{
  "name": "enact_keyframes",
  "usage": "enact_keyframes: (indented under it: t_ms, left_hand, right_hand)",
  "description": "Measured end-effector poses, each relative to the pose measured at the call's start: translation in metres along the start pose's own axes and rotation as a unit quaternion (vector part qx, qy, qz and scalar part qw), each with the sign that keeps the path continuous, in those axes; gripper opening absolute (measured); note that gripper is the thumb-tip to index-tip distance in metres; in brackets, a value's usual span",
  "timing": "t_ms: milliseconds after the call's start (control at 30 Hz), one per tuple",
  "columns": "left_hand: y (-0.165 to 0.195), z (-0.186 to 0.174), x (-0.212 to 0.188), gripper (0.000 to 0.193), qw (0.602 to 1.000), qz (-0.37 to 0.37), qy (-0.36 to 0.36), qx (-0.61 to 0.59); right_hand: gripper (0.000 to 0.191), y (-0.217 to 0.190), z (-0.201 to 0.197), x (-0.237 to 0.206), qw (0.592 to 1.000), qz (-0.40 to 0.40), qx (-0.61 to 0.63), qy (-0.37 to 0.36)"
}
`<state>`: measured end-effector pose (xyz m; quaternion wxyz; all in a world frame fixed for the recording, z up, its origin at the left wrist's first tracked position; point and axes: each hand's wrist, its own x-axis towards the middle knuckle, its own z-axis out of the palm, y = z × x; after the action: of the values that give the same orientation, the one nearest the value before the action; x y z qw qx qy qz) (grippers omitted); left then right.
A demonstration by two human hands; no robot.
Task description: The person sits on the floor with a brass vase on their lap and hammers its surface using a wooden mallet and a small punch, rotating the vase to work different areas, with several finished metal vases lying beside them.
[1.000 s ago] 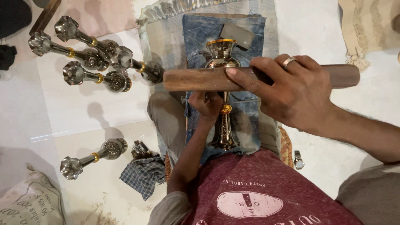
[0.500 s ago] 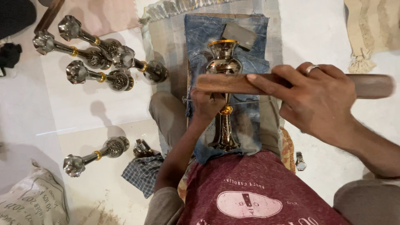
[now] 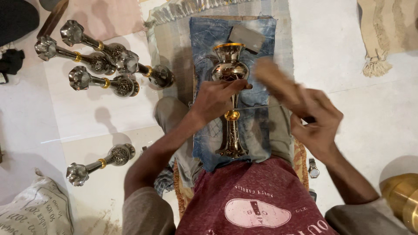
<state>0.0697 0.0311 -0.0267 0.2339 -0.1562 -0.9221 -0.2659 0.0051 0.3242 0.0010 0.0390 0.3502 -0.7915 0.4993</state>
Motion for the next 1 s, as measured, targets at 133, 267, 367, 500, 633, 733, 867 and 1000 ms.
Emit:
enact_keyframes:
  t_ms: [133,267,367,500,633,733,867,1000]
  left_hand:
    - [-0.004,-0.004,0.011,0.04,0.995,-0.026,-0.098,-0.014]
    - [-0.006,-0.014,0.011,0.05,0.997,0.028,-0.072,-0.008]
    - [-0.007,-0.02,0.013,0.042,0.996,0.046,-0.078,-0.012]
    - [-0.011,-0.025,0.014,0.048,0.991,0.065,-0.109,-0.04]
    - [-0.018,-0.021,0.012,0.042,0.989,0.109,-0.081,-0.061]
    - [-0.021,-0.015,0.012,0.04,0.99,0.092,-0.066,-0.088]
    - [-0.015,-0.015,0.013,0.045,0.991,0.023,0.014,-0.134]
    - [-0.006,-0.02,0.016,0.047,0.997,0.044,0.008,-0.057]
  right_hand:
    - [0.072,0.005,0.015,-0.027,0.999,-0.014,-0.026,0.022]
    - [0.075,-0.002,0.02,-0.053,0.995,0.002,-0.058,0.083]
    - [0.07,0.007,0.027,-0.063,0.993,-0.012,-0.094,0.072]
    - [0.065,0.019,0.041,-0.071,0.987,-0.039,0.002,0.153]
    - [0.06,0.012,0.044,-0.08,0.984,-0.062,-0.135,0.1]
    - [0.062,-0.001,0.043,-0.083,0.988,0.019,-0.139,0.066]
    - [0.073,-0.014,0.049,-0.086,0.983,0.149,0.076,0.078]
    - [0.076,-0.016,0.057,-0.095,0.918,0.32,0.228,0.058]
